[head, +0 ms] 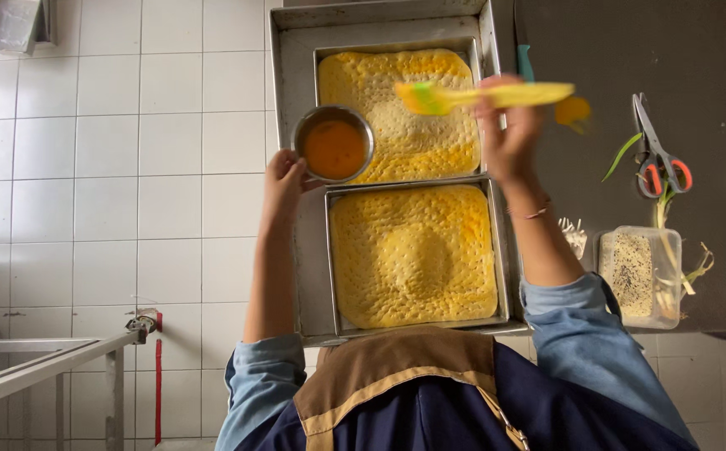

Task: The person uses a roller tool to create patterns on dough in two square pans, applies an egg wash with a brush, and sprinkles seeds by hand over the surface.

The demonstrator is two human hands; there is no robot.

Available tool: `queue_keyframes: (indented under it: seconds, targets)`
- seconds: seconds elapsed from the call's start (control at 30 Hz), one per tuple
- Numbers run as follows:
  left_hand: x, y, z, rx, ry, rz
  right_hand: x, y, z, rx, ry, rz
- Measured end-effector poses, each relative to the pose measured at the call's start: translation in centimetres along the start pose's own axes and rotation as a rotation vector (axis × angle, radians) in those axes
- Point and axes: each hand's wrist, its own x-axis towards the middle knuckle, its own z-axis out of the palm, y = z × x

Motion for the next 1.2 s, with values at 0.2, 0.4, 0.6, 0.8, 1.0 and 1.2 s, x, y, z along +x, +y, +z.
queue_keyframes:
  seconds: [0.2,0.4,0.6,0.8,1.0,1.2]
  targets:
    - [2.8,-2.6,3.8,-0.057,-0.013,-0.013,-1.9,-2.2,6.5,-0.352,-0.520,-0.542]
    - [4.3,-3.7,6.3,-0.025,0.015,0.023,-4.6,-0.1,6.3,-0.256,-0.576,-0.388]
    - [4.6,-4.3,7.4,0.026,0.012,0.012,-6.4,3.5,6.8,0.424,0.134,0.923]
    - [4.7,-6.3,6.8,-0.070,-0.046,0.000,-3.6,3.7,3.9,1.185,0.498,1.276]
    - [3.4,-5.7,4.6,-0.100,-0.027,-0.036,4.2,7.1,-4.2,0.949,0.451,0.786]
    - [1.7,-2.6,3.4,-0.068,-0.006,-0.079,2.1,13.1,-2.8,-0.361,-0.344,0.006]
